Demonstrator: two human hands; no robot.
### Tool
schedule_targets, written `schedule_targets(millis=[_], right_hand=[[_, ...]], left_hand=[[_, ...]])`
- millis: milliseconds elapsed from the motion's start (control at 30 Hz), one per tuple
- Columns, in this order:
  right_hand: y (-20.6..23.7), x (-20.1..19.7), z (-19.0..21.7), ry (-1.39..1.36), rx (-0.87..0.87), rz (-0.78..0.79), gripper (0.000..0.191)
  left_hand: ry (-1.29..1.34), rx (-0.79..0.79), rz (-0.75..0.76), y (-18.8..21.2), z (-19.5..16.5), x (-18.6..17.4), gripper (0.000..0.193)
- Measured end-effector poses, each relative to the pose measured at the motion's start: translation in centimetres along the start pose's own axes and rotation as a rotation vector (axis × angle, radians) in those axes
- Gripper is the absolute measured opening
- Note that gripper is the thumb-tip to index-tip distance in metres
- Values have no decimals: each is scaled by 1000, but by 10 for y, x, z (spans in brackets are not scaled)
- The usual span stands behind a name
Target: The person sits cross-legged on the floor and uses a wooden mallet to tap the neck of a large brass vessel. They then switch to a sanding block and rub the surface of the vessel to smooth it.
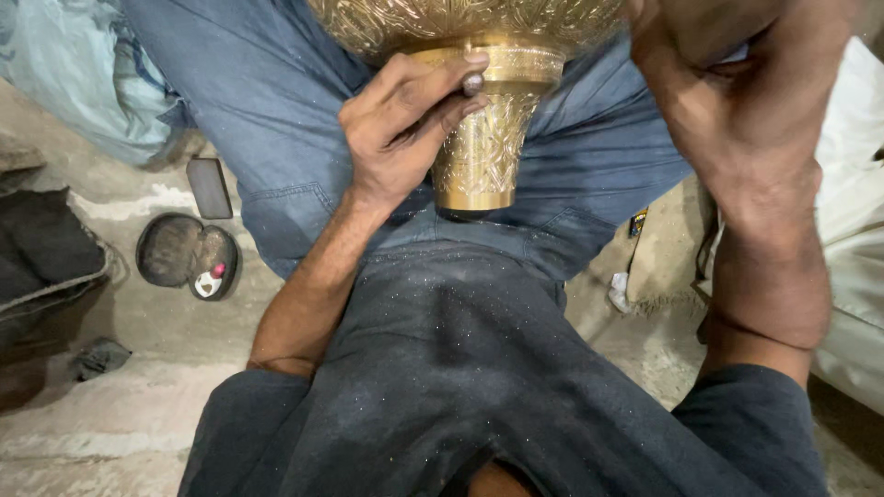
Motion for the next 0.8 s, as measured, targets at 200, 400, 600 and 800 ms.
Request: schedule_targets(millis=[200, 400, 600, 800], right_hand=[[20, 14, -16, -396, 254, 64, 41], [33, 18, -20, -297, 215, 12, 39], [30, 23, -12, -217, 137, 8, 40], [39, 23, -15, -206, 146, -19, 40]], left_hand=[[-25, -2, 15, 5, 0, -4, 39], [42, -24, -4, 6, -7, 0, 40], [56, -23, 27, 9, -7, 3, 39], [81, -39, 44, 15, -3, 8, 37]])
Point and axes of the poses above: each hand's wrist, its own y-axis away from the middle knuckle, its own x-axis out of the palm, z = x × y, the point moved 7 cm from there along -y, towards the middle knuckle, and after that the axes turned 7 degrees about x, right-handed, at the moved point
